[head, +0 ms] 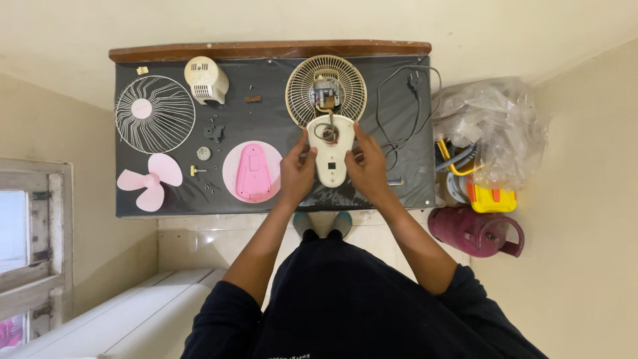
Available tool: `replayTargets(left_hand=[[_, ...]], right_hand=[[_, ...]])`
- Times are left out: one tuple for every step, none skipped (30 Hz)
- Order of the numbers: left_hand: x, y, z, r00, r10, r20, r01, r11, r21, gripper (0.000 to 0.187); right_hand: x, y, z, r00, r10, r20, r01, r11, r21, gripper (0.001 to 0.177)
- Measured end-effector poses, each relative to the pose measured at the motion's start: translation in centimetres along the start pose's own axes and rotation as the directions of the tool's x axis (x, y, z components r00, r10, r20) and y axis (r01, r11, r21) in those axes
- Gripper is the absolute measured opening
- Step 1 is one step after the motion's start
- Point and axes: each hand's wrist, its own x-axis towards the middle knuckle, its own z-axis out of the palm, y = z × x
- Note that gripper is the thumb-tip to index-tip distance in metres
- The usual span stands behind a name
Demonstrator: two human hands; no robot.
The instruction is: The person disassembles a small electric fan by removing the base cover, detaching the fan head, and separating the blades and grille. They then reassemble the fan by reattaching the head, securing the base, and reinstalling the blades and grille.
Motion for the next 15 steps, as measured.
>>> replayTargets(left_hand=[[0.3, 0.2, -0.1, 0.999, -0.040, 0.003, 0.040, 0.999, 0.005, 0.052], [0.7, 0.4, -0.1, 0.997, -0.078, 0.005, 0.078, 0.997, 0.010, 0.052], [1.0, 0.5, -0.2, 0.993, -0.116, 0.006, 0.116, 0.993, 0.015, 0.053], [1.0, 0.5, -0.2, 0.992, -0.129, 0.013, 0.129, 0.992, -0.017, 0.053], [1.1, 0.5, -0.3, 0.990, -0.141, 0.020, 0.142, 0.989, -0.049, 0.054], [1.1, 0.4, -0.3, 0.988, -0.155, 0.030, 0.157, 0.984, -0.081, 0.054], [1.3, 0.2, -0.3, 0.988, -0.151, 0.039, 0.155, 0.982, -0.108, 0.054], [1.3, -0.1, -0.3, 0.988, -0.149, 0.050, 0.154, 0.979, -0.134, 0.055], [1.2, -0.3, -0.3, 0.987, -0.146, 0.060, 0.154, 0.975, -0.159, 0.055], [1.2, -0.6, -0.3, 0.987, -0.148, 0.068, 0.159, 0.970, -0.182, 0.055], [1.2, -0.8, -0.2, 0.986, -0.150, 0.077, 0.163, 0.965, -0.205, 0.056], [1.2, -1.0, -0.2, 0.985, -0.152, 0.086, 0.168, 0.959, -0.227, 0.056], [1.3, -1.2, -0.1, 0.986, -0.144, 0.086, 0.160, 0.961, -0.227, 0.056], [1.3, -1.3, -0.1, 0.987, -0.136, 0.086, 0.152, 0.962, -0.226, 0.056], [1.4, -1.5, 0.0, 0.988, -0.128, 0.085, 0.144, 0.964, -0.225, 0.056]], right_hand=[[0.3, -0.1, 0.0, 1.000, -0.017, 0.001, 0.017, 1.000, -0.017, 0.064], [0.7, -0.1, -0.2, 0.999, -0.037, 0.003, 0.037, 0.999, -0.034, 0.063], [1.0, -0.1, -0.1, 0.998, -0.057, 0.005, 0.057, 0.997, -0.052, 0.061], [1.2, -0.2, 0.0, 0.998, -0.063, -0.003, 0.063, 0.997, -0.050, 0.061], [1.4, -0.2, 0.1, 0.998, -0.069, -0.010, 0.069, 0.996, -0.047, 0.061], [1.5, -0.2, 0.2, 0.997, -0.075, -0.019, 0.074, 0.996, -0.047, 0.061], [1.5, -0.3, 0.2, 0.998, -0.065, -0.025, 0.064, 0.997, -0.052, 0.061], [1.4, -0.4, 0.3, 0.998, -0.054, -0.031, 0.052, 0.997, -0.057, 0.061], [1.3, -0.5, 0.3, 0.998, -0.043, -0.038, 0.041, 0.997, -0.062, 0.061], [1.4, -0.6, 0.2, 0.999, -0.037, -0.029, 0.035, 0.997, -0.066, 0.062], [1.4, -0.7, 0.0, 0.999, -0.031, -0.020, 0.029, 0.997, -0.070, 0.063], [1.4, -0.9, -0.1, 1.000, -0.025, -0.012, 0.024, 0.997, -0.074, 0.064], [1.4, -1.1, -0.2, 0.999, -0.033, -0.016, 0.032, 0.996, -0.082, 0.063], [1.5, -1.3, -0.2, 0.999, -0.042, -0.019, 0.040, 0.995, -0.091, 0.063], [1.5, -1.5, -0.3, 0.998, -0.051, -0.022, 0.048, 0.994, -0.099, 0.063]])
